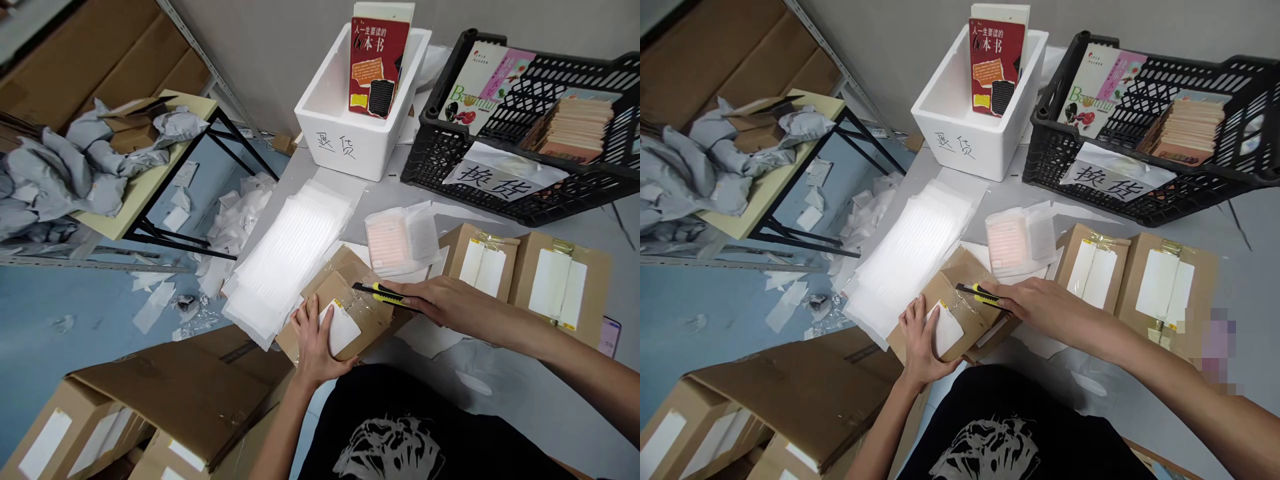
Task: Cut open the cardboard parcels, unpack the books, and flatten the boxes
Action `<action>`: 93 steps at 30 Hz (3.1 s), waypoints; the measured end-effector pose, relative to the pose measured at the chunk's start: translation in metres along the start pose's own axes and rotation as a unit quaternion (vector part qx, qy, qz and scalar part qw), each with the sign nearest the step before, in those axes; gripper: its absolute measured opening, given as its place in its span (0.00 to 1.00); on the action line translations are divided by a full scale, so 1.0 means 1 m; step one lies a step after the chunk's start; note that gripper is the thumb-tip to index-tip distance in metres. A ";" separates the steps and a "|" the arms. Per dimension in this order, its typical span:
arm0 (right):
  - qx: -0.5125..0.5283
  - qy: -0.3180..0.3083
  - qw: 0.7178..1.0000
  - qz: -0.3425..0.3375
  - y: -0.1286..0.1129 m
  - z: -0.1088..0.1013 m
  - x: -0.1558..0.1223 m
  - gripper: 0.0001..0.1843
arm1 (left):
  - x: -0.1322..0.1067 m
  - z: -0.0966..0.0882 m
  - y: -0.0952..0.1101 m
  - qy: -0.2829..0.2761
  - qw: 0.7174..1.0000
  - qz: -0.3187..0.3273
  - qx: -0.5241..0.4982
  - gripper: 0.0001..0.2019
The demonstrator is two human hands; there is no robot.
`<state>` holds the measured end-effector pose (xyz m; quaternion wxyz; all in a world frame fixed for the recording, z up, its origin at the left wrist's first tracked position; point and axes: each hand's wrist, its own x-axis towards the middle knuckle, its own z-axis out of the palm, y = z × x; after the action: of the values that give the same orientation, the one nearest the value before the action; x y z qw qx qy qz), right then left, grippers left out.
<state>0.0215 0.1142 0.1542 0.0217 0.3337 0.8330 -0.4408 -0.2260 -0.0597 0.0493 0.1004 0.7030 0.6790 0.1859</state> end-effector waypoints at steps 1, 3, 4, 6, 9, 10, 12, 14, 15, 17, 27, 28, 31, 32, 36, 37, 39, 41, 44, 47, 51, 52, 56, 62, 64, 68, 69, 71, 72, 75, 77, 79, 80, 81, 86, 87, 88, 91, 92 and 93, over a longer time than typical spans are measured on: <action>0.002 0.001 1.000 0.000 -0.001 0.000 0.000 0.23 | 0.000 0.000 0.000 0.003 1.000 0.003 0.001 0.54; 0.003 0.005 1.000 -0.001 -0.002 0.000 0.000 0.22 | 0.000 0.001 0.000 0.012 1.000 0.011 0.003 0.55; 0.002 0.005 1.000 0.000 -0.003 -0.001 -0.001 0.22 | 0.000 0.001 0.000 0.016 1.000 0.015 0.003 0.55; -0.003 0.002 1.000 0.002 -0.004 -0.002 -0.002 0.22 | 0.001 0.001 0.001 0.021 0.999 0.024 0.004 0.56; -0.022 -0.014 1.000 0.008 -0.005 -0.004 -0.004 0.23 | 0.003 0.001 0.002 0.033 0.999 0.033 0.002 0.55; -0.030 -0.020 0.999 0.009 -0.005 -0.005 -0.004 0.23 | 0.004 0.001 0.002 0.037 0.999 0.035 0.002 0.55; -0.046 -0.029 0.998 0.009 -0.004 -0.006 -0.005 0.23 | 0.005 0.002 0.003 0.042 0.998 0.035 0.003 0.55; -0.057 -0.029 0.998 0.009 -0.003 -0.006 -0.006 0.23 | 0.006 0.002 0.003 0.043 0.998 0.037 0.003 0.55; -0.060 -0.027 0.998 0.009 -0.002 -0.006 -0.006 0.23 | 0.007 0.002 0.003 0.042 0.998 0.039 0.002 0.55; -0.059 -0.026 0.998 0.007 -0.001 -0.006 -0.008 0.23 | 0.007 0.002 0.004 0.042 0.998 0.043 0.001 0.55; -0.040 -0.018 0.999 0.002 0.001 -0.005 -0.023 0.24 | 0.008 0.003 0.005 0.039 0.998 0.043 -0.005 0.54; -0.040 -0.012 0.999 0.002 0.001 -0.005 -0.024 0.24 | 0.009 0.003 0.005 0.039 0.998 0.043 -0.004 0.54; -0.050 -0.004 0.999 -0.001 0.004 -0.003 -0.029 0.24 | 0.009 0.004 0.005 0.050 0.998 0.042 0.002 0.54; -0.059 -0.006 0.998 -0.005 0.006 -0.002 -0.031 0.24 | 0.010 0.004 0.005 0.054 0.998 0.043 0.003 0.53; -0.110 -0.018 0.994 -0.004 0.010 0.005 -0.039 0.28 | 0.011 0.006 0.005 0.054 0.997 0.047 0.000 0.53; -0.118 -0.017 0.993 -0.002 0.010 0.007 -0.041 0.28 | 0.012 0.006 0.005 0.050 0.998 0.047 0.000 0.52; -0.126 -0.013 0.992 -0.002 0.008 0.011 -0.044 0.28 | 0.012 0.006 0.006 0.046 0.998 0.043 0.005 0.52; -0.127 -0.005 0.992 -0.007 0.005 0.014 -0.047 0.28 | 0.012 0.006 0.006 0.049 0.998 0.044 0.010 0.52; -0.135 0.010 0.991 -0.013 0.005 0.017 -0.053 0.29 | 0.012 0.006 0.006 0.043 0.998 0.049 0.012 0.51; -0.148 0.015 0.989 -0.009 0.008 0.017 -0.064 0.30 | 0.014 0.007 0.006 0.029 0.998 0.047 0.018 0.50; -0.077 0.057 0.993 0.072 0.012 0.017 -0.077 0.25 | 0.020 0.005 0.009 0.063 0.998 -0.003 0.027 0.49; -0.031 0.079 0.991 0.106 0.013 0.020 -0.078 0.24 | 0.023 0.004 0.011 0.068 0.997 -0.026 0.029 0.48; 0.242 0.149 0.941 0.184 0.010 0.055 -0.060 0.26 | 0.042 -0.006 0.025 0.069 0.984 -0.158 0.037 0.43; 0.338 0.274 0.884 0.171 -0.017 0.107 0.011 0.20 | 0.090 -0.014 0.046 0.086 0.945 -0.314 0.019 0.44; 0.320 0.297 0.883 0.176 -0.028 0.110 0.034 0.18 | 0.101 -0.010 0.049 0.060 0.943 -0.327 -0.001 0.45; 0.282 0.313 0.886 0.195 -0.026 0.096 0.069 0.17 | 0.107 0.000 0.041 0.014 0.948 -0.313 -0.064 0.33; 0.273 0.316 0.886 0.200 -0.019 0.090 0.076 0.18 | 0.107 0.002 0.036 0.013 0.952 -0.295 -0.080 0.30; 0.250 0.314 0.890 0.217 -0.004 0.075 0.086 0.19 | 0.107 0.003 0.024 0.022 0.962 -0.253 -0.098 0.26; 0.233 0.306 0.895 0.226 0.003 0.068 0.090 0.19 | 0.108 0.004 0.019 0.028 0.967 -0.233 -0.102 0.25; 0.133 0.286 0.917 0.243 0.006 0.045 0.094 0.18 | 0.114 0.008 0.009 0.043 0.971 -0.204 -0.113 0.26; 0.027 0.281 0.926 0.251 -0.009 0.034 0.094 0.20 | 0.117 0.012 0.006 0.043 0.971 -0.199 -0.126 0.28; -0.066 0.267 0.923 0.268 -0.031 0.030 0.096 0.21 | 0.119 0.016 0.005 0.036 0.970 -0.202 -0.131 0.29; -0.096 0.251 0.922 0.280 -0.042 0.031 0.100 0.22 | 0.119 0.018 0.005 0.032 0.969 -0.208 -0.128 0.29; -0.117 0.229 0.921 0.291 -0.052 0.034 0.104 0.23 | 0.119 0.019 0.004 0.028 0.968 -0.215 -0.123 0.29; -0.204 0.111 0.930 0.285 -0.076 0.062 0.133 0.29 | 0.112 0.024 -0.001 -0.010 0.963 -0.245 -0.112 0.28; -0.226 0.102 0.926 0.285 -0.077 0.067 0.136 0.31 | 0.111 0.024 -0.001 -0.019 0.961 -0.249 -0.117 0.28; -0.246 0.100 0.920 0.287 -0.077 0.072 0.138 0.33 | 0.110 0.024 -0.001 -0.028 0.959 -0.253 -0.124 0.29; -0.287 0.107 0.904 0.299 -0.078 0.082 0.139 0.35 | 0.108 0.022 -0.001 -0.044 0.955 -0.259 -0.135 0.32; -0.293 0.108 0.901 0.301 -0.079 0.084 0.138 0.34 | 0.108 0.022 -0.001 -0.046 0.954 -0.262 -0.136 0.32; -0.299 0.108 0.898 0.303 -0.079 0.086 0.137 0.34 | 0.108 0.022 -0.001 -0.046 0.954 -0.264 -0.137 0.31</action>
<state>-0.1521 0.0929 0.1136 0.1631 0.5936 0.7811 -0.1043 -0.2177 0.0504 0.0428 0.2720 0.4863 0.8031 0.2113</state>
